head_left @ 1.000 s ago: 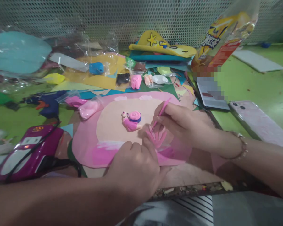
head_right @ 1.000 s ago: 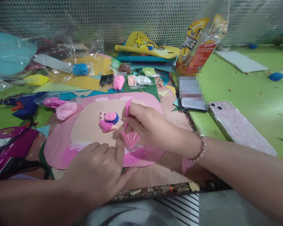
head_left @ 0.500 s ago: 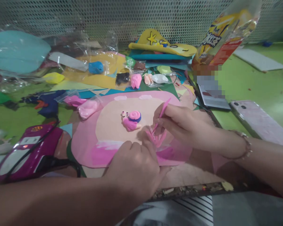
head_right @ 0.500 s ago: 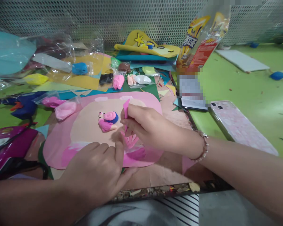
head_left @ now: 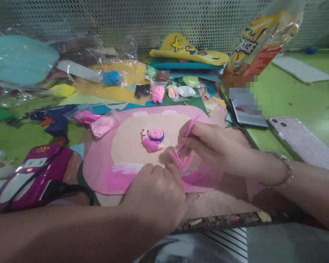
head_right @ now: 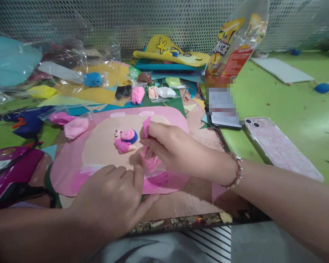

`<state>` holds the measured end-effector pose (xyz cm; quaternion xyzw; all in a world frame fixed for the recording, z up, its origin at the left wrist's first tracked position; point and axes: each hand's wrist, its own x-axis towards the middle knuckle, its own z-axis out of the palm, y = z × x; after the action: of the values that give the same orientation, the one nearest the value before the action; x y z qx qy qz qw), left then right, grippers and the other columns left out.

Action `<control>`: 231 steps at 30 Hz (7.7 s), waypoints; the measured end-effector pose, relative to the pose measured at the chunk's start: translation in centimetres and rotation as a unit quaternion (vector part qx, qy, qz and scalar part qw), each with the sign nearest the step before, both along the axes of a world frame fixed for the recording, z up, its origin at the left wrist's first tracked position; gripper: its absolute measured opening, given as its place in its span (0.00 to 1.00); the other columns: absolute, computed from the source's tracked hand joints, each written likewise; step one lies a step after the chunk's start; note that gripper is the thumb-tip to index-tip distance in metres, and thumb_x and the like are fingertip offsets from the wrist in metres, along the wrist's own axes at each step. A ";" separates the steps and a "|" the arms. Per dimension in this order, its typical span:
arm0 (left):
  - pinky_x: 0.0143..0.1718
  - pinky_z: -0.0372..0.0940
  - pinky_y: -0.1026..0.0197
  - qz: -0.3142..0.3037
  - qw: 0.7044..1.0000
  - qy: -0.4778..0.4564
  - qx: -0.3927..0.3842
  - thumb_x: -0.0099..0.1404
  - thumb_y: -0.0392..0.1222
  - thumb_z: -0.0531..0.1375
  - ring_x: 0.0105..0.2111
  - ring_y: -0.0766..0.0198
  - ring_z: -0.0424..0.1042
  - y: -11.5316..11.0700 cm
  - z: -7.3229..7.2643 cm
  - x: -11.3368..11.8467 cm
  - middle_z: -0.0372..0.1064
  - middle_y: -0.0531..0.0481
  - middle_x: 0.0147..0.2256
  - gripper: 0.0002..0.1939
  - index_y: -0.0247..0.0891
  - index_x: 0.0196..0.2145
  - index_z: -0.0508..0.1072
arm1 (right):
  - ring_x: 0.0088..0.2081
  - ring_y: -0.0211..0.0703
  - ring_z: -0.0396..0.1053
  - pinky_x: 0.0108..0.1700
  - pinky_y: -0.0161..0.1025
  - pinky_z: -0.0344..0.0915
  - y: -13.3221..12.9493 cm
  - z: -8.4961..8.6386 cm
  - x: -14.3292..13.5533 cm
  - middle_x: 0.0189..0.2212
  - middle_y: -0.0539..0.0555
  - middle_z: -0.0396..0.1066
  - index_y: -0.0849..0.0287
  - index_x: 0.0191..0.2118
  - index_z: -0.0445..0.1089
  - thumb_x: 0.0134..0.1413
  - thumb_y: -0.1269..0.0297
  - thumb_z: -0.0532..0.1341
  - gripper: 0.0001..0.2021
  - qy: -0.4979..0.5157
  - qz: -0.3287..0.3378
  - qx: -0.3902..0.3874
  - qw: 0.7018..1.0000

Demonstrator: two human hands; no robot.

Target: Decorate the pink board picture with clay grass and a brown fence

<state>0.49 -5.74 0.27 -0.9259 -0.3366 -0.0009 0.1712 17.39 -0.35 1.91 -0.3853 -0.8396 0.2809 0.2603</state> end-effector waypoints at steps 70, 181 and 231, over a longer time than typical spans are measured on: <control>0.23 0.60 0.58 0.051 0.995 0.061 -0.057 0.65 0.56 0.48 0.20 0.58 0.68 0.3 0.6 -0.1 0.68 0.42 0.19 0.36 0.18 0.55 0.63 | 0.29 0.34 0.69 0.31 0.34 0.69 0.3 -0.3 1.1 0.27 0.50 0.66 0.58 0.31 0.59 0.61 0.73 0.52 0.07 0.126 -0.048 0.031 0.990; 0.25 0.56 0.58 -0.014 0.998 -0.054 0.010 0.65 0.52 0.52 0.25 0.61 0.64 -3.3 -0.8 -0.6 0.71 0.42 0.29 0.24 0.26 0.43 0.74 | 0.29 0.37 0.67 0.28 0.34 0.65 -0.2 0.7 1.4 0.30 0.51 0.72 0.60 0.35 0.71 0.54 0.72 0.56 0.07 0.090 -0.021 -0.127 0.988; 0.58 0.47 0.49 -0.180 0.977 -0.061 -0.092 0.65 0.56 0.50 0.59 0.47 0.54 -2.1 -2.4 -0.3 0.56 0.37 0.59 0.33 0.27 0.59 0.56 | 0.26 0.33 0.69 0.31 0.31 0.68 0.6 0.6 1.0 0.23 0.49 0.67 0.62 0.28 0.63 0.54 0.76 0.54 0.06 0.128 -0.032 -0.348 0.928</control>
<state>0.17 -7.88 -2.13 -0.9814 -0.1727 -0.0568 0.0612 18.39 0.24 2.54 -0.4394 -0.6357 0.5940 0.2238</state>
